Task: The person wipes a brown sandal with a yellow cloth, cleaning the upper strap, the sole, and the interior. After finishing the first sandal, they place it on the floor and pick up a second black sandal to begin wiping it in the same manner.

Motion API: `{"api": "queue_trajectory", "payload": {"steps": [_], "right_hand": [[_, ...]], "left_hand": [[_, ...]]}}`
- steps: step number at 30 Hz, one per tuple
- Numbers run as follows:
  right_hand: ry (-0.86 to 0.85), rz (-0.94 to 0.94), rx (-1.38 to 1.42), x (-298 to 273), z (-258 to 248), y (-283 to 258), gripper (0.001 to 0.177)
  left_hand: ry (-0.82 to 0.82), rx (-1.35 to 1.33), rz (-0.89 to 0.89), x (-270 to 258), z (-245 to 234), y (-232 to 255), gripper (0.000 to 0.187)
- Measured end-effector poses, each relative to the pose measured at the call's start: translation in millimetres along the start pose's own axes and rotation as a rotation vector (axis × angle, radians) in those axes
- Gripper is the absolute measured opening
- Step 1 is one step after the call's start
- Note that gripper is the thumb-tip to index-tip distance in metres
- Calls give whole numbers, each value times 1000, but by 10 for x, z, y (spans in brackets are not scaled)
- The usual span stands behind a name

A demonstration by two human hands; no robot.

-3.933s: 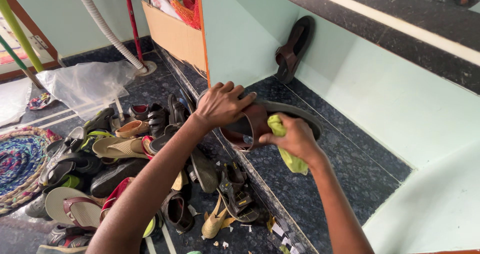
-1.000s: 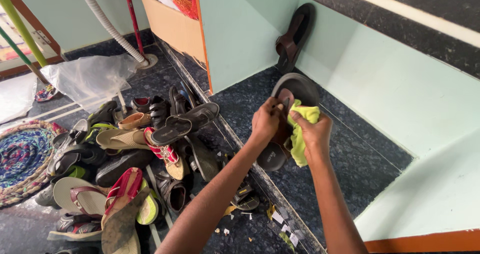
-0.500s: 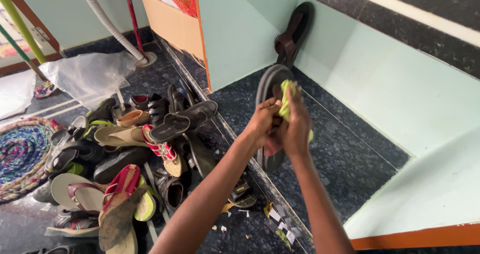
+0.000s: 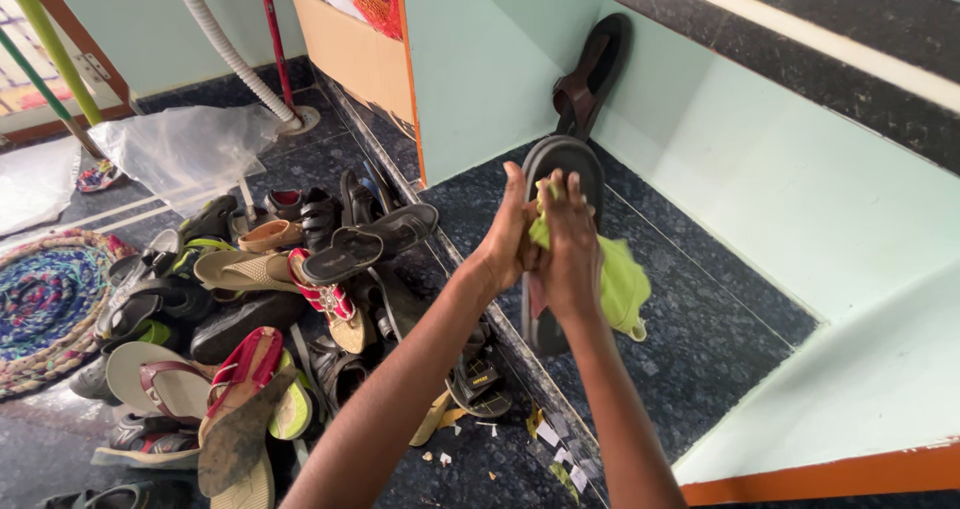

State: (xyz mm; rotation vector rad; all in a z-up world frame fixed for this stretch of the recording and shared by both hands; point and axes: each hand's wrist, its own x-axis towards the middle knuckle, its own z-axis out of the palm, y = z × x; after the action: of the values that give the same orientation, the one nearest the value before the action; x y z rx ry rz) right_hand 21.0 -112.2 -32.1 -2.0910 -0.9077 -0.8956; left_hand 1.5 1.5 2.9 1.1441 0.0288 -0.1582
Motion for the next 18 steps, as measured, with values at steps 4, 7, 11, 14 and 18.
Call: {"api": "queue_trajectory", "payload": {"steps": [4,7,11,14,18], "right_hand": [[-89,12,-33,-282,55,-129,58],[-43,-2,-29,-174,24,-61,55],[-37,31,-48,-18,-109,-105,66],[8,163,136,-51,-135,-109,58],[225,498,115,121,-324,216,49]], "left_hand": [[29,-166,143,27,-85,76,127],[66,-8,80,-57,-25,7,129],[56,53,0,-53,4,61,126],[45,75,22,33,-30,-28,125],[171,11,7,105,-166,-165,129]]}}
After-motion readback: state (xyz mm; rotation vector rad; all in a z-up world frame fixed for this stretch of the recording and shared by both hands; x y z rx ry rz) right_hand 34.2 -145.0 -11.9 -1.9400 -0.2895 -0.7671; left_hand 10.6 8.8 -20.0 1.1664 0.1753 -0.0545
